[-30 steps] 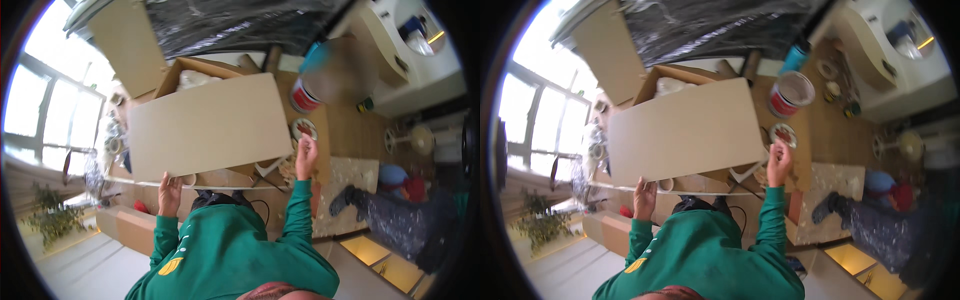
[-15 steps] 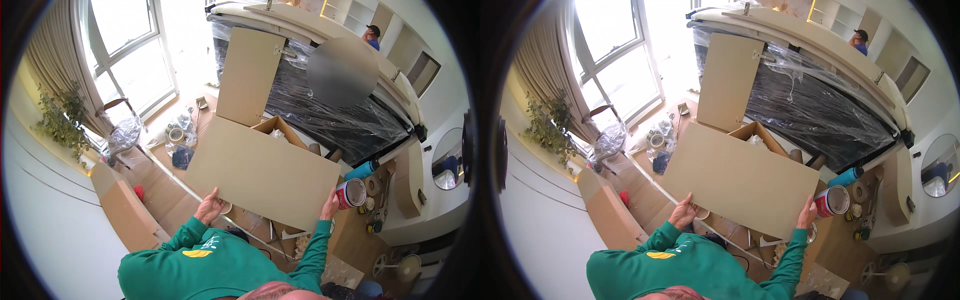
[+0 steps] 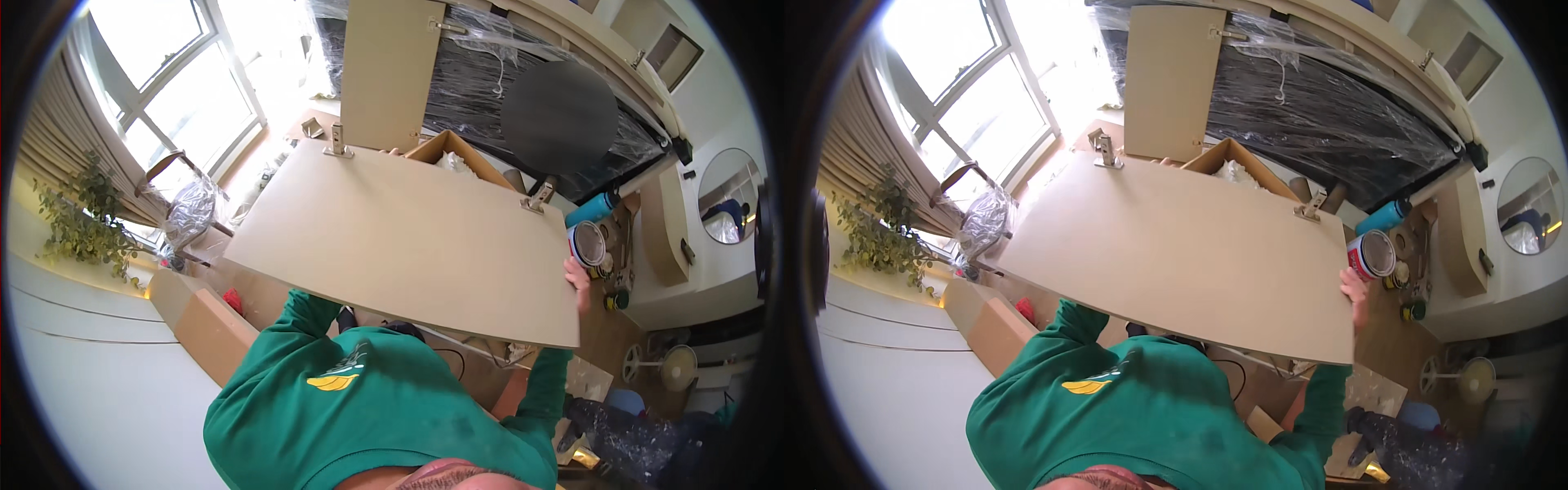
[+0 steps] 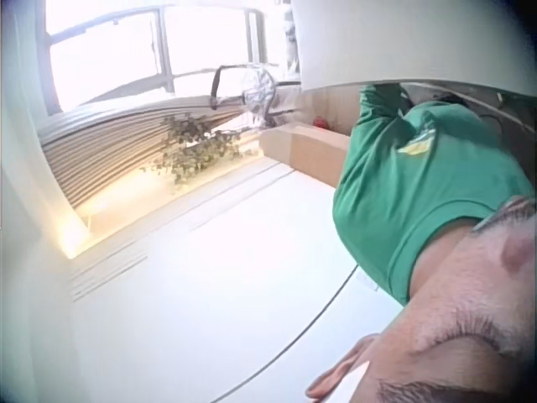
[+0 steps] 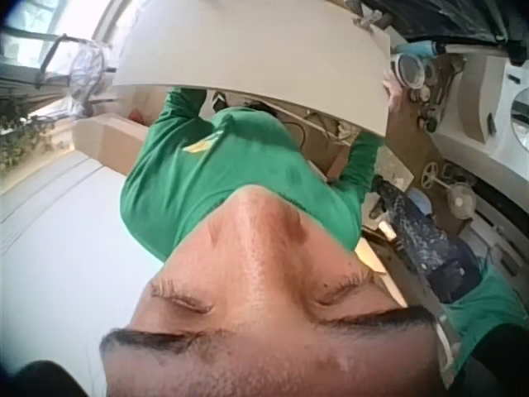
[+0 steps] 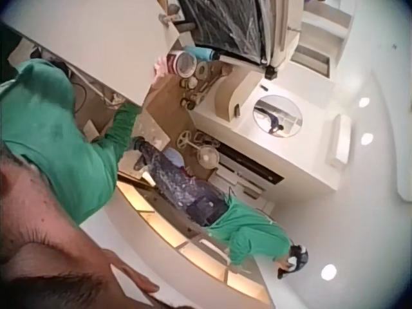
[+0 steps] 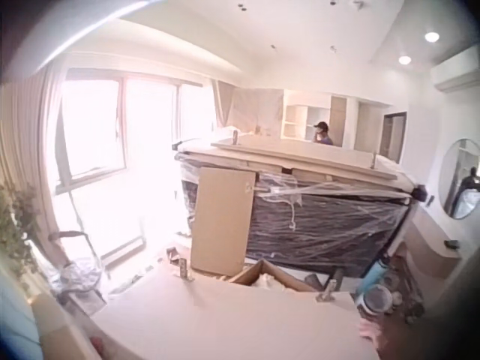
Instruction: The person cleans the edges of a cabinet door using a scraper and attaches masking tape to the corners.
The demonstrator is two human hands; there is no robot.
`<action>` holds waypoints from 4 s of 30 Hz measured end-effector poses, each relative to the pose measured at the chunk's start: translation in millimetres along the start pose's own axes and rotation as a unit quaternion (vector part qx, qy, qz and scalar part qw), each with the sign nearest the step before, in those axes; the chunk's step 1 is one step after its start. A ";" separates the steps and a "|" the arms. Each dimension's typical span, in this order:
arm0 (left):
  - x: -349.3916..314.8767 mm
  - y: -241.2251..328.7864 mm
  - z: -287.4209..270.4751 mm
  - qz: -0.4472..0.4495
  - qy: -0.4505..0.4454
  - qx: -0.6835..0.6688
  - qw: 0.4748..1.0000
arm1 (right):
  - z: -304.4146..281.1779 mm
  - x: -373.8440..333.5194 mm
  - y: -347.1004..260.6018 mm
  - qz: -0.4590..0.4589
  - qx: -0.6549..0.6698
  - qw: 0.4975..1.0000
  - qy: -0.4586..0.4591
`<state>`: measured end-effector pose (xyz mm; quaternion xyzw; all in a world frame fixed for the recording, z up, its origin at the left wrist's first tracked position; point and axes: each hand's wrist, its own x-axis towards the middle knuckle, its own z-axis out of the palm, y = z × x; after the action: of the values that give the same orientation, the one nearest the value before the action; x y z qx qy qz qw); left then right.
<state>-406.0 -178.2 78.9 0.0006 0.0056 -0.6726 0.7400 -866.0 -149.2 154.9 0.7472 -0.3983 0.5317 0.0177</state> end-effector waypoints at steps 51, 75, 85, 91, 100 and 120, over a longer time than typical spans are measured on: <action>-89.5 124.7 -99.3 -0.064 0.173 0.463 0.867 | 57.3 -110.9 32.1 0.310 -0.272 0.911 -0.007; -132.9 271.5 -88.8 -0.006 0.259 0.595 0.761 | 263.8 -175.1 -232.0 0.279 0.137 0.857 -0.410; 38.6 305.0 -26.2 -0.414 -0.194 0.602 0.655 | 281.2 -33.6 -402.4 0.452 0.214 0.826 -0.262; 49.2 306.5 -18.7 -0.541 -0.271 0.471 0.642 | 341.5 4.5 -458.1 0.445 0.127 0.863 -0.204; 56.3 317.5 -23.0 -0.522 -0.195 0.464 0.689 | 390.0 8.3 -484.4 0.444 0.082 0.871 -0.195; 304.4 211.3 -3.6 -0.096 -0.396 0.721 0.560 | 421.5 -37.0 -451.3 0.424 -0.143 0.892 -0.056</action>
<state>-166.6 -461.0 71.1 0.2670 -0.7753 -0.4515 0.3519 -264.2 -9.8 121.2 0.5250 -0.7495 0.3833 -0.1251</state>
